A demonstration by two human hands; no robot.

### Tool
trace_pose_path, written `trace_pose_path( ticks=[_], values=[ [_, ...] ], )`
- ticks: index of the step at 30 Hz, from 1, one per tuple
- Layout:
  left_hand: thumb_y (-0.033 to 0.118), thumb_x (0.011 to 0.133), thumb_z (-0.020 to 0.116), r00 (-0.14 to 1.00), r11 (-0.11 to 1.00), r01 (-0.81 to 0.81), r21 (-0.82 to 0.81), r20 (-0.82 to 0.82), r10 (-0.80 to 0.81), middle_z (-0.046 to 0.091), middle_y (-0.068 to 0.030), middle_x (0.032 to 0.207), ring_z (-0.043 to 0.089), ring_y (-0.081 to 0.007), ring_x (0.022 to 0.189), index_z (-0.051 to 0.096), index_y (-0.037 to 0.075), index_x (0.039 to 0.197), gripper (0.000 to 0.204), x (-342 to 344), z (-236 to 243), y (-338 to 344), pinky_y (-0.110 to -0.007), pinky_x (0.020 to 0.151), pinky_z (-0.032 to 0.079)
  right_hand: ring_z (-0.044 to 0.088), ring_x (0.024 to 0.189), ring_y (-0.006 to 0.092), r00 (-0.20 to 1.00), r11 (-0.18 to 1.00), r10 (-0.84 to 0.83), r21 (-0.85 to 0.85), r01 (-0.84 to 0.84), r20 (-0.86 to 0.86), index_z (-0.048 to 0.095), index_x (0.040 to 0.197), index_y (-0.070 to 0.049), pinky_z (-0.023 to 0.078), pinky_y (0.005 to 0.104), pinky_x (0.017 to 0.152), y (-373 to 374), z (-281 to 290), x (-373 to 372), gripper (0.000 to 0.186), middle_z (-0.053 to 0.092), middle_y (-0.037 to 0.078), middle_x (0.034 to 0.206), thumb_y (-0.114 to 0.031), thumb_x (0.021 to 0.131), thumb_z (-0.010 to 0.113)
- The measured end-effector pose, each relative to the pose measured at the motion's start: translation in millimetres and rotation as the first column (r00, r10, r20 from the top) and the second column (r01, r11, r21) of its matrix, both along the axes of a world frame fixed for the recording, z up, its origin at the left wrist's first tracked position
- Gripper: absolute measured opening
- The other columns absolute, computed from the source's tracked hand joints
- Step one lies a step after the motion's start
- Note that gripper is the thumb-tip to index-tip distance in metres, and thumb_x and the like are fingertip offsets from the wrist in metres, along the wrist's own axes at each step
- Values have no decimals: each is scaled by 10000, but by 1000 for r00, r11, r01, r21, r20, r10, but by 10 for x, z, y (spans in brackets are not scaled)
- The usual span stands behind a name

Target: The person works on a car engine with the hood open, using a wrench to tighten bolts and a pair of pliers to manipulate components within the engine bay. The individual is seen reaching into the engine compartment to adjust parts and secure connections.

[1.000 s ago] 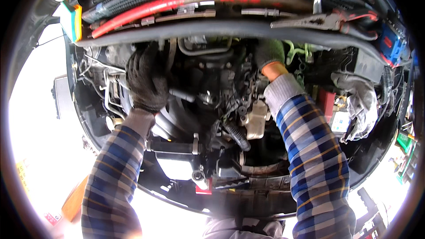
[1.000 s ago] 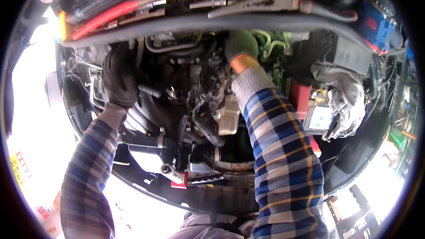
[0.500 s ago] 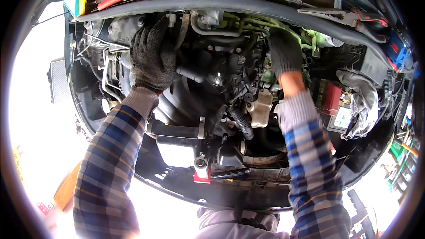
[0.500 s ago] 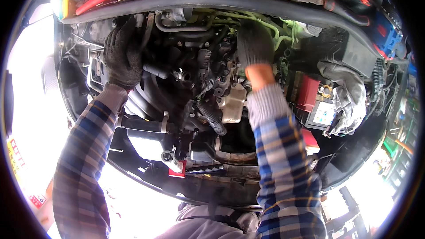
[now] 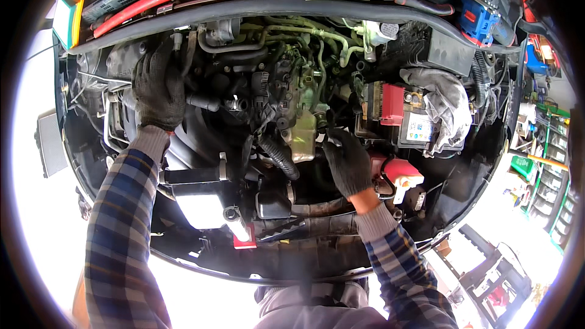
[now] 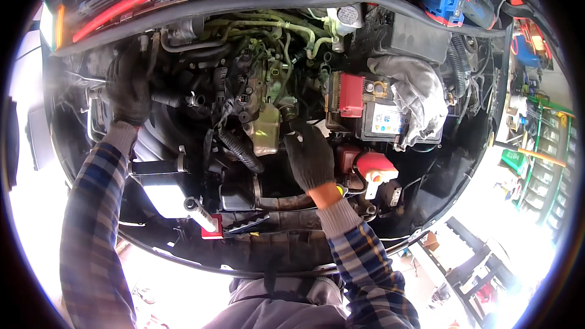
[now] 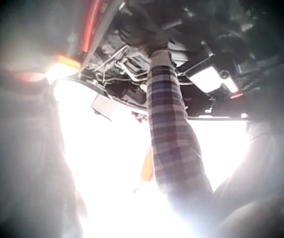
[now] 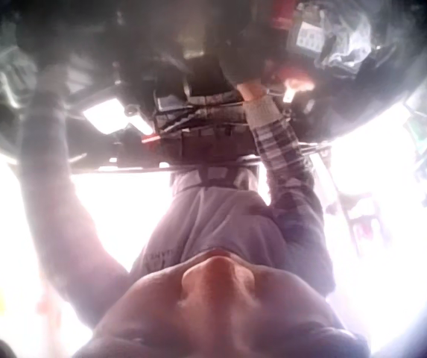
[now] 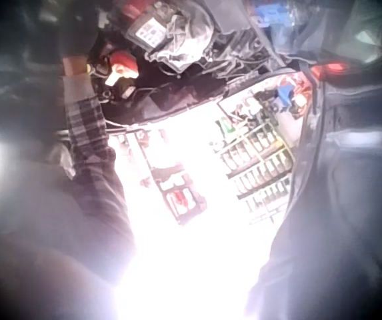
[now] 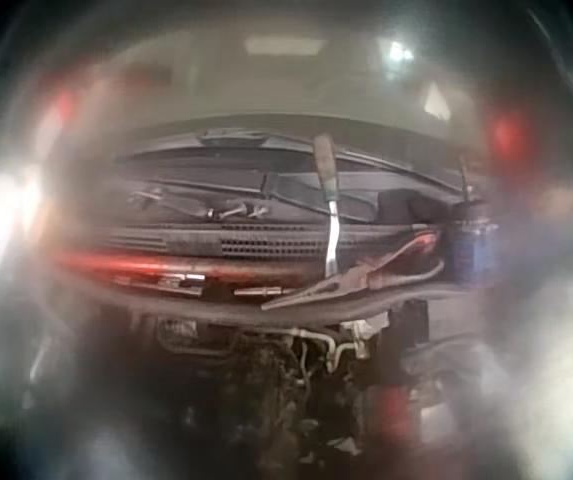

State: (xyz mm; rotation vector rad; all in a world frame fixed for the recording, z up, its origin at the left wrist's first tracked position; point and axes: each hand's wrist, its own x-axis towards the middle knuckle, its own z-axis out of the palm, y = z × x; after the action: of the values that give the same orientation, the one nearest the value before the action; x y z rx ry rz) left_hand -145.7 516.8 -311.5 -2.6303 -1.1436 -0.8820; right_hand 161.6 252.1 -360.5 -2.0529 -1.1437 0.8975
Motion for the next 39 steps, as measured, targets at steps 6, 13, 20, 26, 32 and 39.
trace_pose_path(
  ticks=[6,13,20,26,32,39],
  values=[
    [240,990,510,1000,999,3,-55,-2,-3,686,-192,1215,639,-428,1080,607,66,1370,429,21,-25,48,-530,951,487,706,1042,308,991,999,-13,-37,8,-135,685,1207,-17,540,367,906,66,-268,36,303,738,170,1122,-217,985,642],
    [369,1032,474,998,999,-38,-39,-41,37,684,-197,1222,637,-429,1101,606,69,1378,476,-49,-11,-4,-522,964,483,670,966,352,944,942,328,-89,-324,33,688,1069,-51,543,435,843,-1250,836,216,173,695,149,1066,-77,900,662],
    [388,1035,485,1000,1000,-2,-22,-6,2,677,-218,1246,637,-435,1128,622,58,1368,488,104,16,19,-512,977,494,666,919,341,831,938,341,-210,-275,439,729,1035,-136,538,468,806,-2929,795,550,219,705,83,1020,-165,821,689],
    [311,1022,498,995,997,55,-47,83,-51,676,-227,1253,639,-420,1158,627,46,1363,451,30,-46,-7,-495,996,500,628,916,356,803,929,370,-166,-331,467,712,992,-126,493,492,746,-3184,577,583,267,678,108,1016,-245,758,668],
    [268,1028,488,999,993,21,-112,34,-17,631,-210,1381,615,-382,1274,558,39,1441,478,-11,-50,2,-463,1054,492,671,925,375,800,957,278,-84,-277,532,720,1125,-152,550,488,744,-3076,718,552,379,690,130,1114,-176,748,687],
    [232,998,501,994,998,63,-3,84,-62,675,-236,1240,644,-429,1145,644,43,1328,407,28,-20,-5,-508,996,499,602,897,406,799,950,298,-82,-301,522,688,1133,-102,497,541,763,-3106,683,562,361,652,163,1059,-302,838,629]
  ],
)
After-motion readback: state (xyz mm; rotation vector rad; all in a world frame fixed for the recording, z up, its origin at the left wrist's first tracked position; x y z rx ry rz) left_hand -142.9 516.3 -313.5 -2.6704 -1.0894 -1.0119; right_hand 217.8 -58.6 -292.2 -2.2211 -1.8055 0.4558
